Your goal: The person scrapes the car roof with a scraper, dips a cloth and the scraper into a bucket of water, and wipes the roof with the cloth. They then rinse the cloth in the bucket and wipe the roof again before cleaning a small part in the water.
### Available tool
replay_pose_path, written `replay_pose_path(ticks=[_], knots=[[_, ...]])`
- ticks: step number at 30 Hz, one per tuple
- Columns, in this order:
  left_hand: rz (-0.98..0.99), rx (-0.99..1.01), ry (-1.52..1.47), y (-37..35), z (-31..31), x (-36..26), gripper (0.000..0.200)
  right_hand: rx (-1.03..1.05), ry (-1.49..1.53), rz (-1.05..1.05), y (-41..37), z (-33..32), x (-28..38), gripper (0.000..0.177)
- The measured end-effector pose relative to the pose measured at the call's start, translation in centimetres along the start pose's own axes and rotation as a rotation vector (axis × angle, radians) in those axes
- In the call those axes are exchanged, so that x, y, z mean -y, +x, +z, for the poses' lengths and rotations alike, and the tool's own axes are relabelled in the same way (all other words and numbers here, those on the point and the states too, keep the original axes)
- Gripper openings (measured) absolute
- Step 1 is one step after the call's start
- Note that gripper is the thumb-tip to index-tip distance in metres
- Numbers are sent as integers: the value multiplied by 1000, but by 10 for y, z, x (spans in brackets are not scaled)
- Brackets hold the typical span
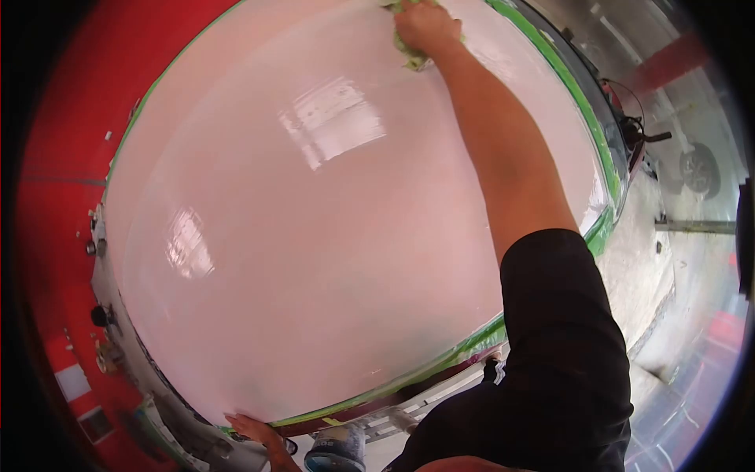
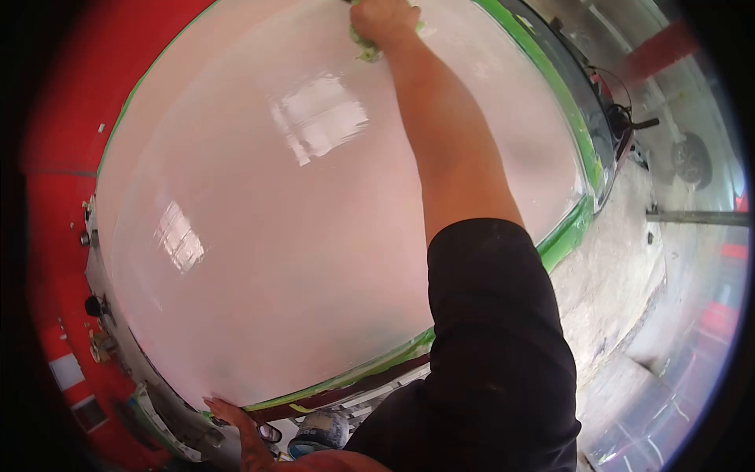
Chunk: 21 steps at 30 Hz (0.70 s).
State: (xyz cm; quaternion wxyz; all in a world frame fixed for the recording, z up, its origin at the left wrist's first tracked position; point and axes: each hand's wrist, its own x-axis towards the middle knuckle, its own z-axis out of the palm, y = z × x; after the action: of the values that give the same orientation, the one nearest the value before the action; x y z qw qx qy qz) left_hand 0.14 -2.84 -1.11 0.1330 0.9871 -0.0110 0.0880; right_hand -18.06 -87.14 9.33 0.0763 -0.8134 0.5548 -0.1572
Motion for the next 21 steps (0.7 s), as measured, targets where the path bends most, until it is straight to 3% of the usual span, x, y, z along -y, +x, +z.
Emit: replay_pose_path(ticks=[3,4,7,11,13,16,21], knots=[[43,3,48,5,0,4,63,-4,-19,226,-3,-12,-76,34],[77,52,207,10,-1,6,64,2,-36,302,-7,-18,-93,34],[86,20,128,-3,-6,-12,66,1,-32,500,-4,-2,-153,46],[-138,36,-108,-7,-14,-40,65,36,-8,557,-62,-31,-172,44],[-167,39,104,1,-6,-30,64,67,1,557,-94,-43,-182,46],[-232,30,141,3,1,-22,61,25,-137,617,-134,-36,-209,50],[-278,88,170,-7,-5,-40,61,108,-184,718,-216,-75,-197,60]])
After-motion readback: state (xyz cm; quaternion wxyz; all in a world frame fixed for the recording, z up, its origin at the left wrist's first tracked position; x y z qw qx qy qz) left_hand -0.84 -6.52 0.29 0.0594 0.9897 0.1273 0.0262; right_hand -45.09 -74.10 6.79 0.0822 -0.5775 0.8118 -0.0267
